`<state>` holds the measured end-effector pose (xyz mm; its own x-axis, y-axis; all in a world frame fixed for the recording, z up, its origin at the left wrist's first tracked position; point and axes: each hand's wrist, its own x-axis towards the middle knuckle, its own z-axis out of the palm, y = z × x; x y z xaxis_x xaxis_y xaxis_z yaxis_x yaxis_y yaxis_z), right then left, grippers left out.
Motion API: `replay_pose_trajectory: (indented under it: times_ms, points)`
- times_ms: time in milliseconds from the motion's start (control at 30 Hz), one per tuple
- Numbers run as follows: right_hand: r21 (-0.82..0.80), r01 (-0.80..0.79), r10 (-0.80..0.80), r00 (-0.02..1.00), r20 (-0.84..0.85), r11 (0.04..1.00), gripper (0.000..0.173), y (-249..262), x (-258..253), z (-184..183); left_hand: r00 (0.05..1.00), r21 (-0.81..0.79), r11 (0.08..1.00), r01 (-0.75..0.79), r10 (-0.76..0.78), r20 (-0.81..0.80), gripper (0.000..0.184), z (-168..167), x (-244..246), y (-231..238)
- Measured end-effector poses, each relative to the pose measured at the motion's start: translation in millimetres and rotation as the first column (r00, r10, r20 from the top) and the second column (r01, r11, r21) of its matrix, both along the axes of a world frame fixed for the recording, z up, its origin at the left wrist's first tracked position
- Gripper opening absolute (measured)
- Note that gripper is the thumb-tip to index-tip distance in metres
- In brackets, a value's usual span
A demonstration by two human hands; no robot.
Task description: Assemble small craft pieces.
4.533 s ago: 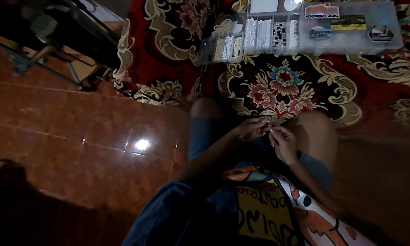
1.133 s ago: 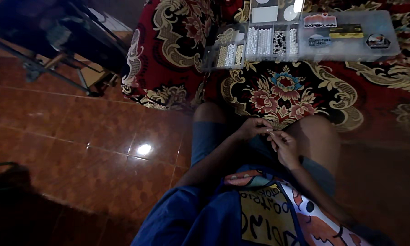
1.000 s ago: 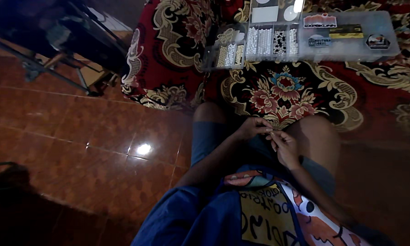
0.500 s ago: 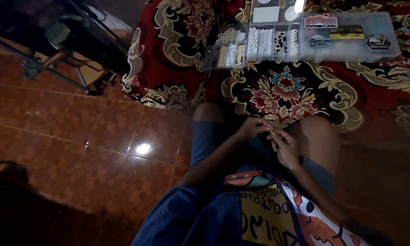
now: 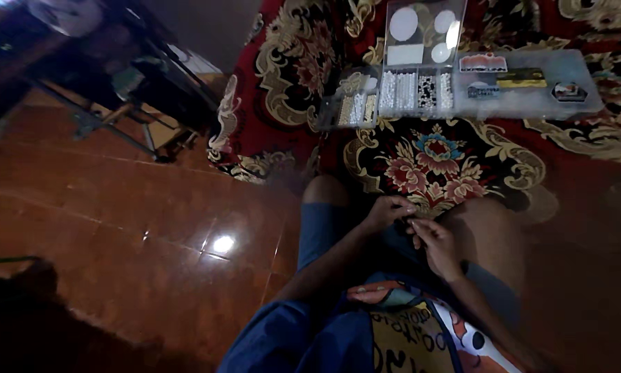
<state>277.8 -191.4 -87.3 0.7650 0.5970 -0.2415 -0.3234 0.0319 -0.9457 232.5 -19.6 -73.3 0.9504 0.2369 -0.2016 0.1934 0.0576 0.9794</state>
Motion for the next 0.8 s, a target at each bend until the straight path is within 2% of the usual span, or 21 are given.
replay_pose_trajectory:
  times_ms: [133,233,333,433,533,600,700,800]
  points:
    - [0.005,0.005,-0.005,1.0,0.005,1.0,0.016,1,1,2,0.998,0.171,0.984,-0.053,0.06,-0.032,0.021,25,8,11]
    - [-0.013,-0.008,0.008,1.0,0.002,1.0,0.016,1,0,4,0.977,0.238,0.948,-0.213,0.206,0.053,0.024,41,23,39]
    - [-0.054,-0.022,0.023,1.0,0.006,0.998,0.017,2,0,7,0.94,0.356,0.872,-0.336,0.334,0.071,0.025,55,44,81]
    - [-0.054,-0.042,0.044,0.999,0.019,0.998,0.018,3,1,5,0.915,0.544,0.768,-0.338,0.404,-0.002,0.027,79,64,115]
    - [0.019,-0.059,0.059,0.998,0.014,0.998,0.018,1,1,-1,0.908,0.757,0.614,-0.223,0.414,-0.069,0.024,96,86,136]
    - [0.04,-0.063,0.063,0.998,-0.006,0.997,0.018,1,2,-1,0.913,0.862,0.503,-0.063,0.379,-0.154,0.023,97,101,146]
    - [0.043,-0.068,0.069,0.997,-0.018,0.997,0.019,1,3,-2,0.894,0.917,0.359,0.172,0.335,-0.299,0.025,88,122,155]
    - [0.056,-0.056,0.059,0.996,-0.059,0.997,0.019,1,2,0,0.869,0.913,0.264,0.312,0.309,-0.386,0.028,80,136,155]
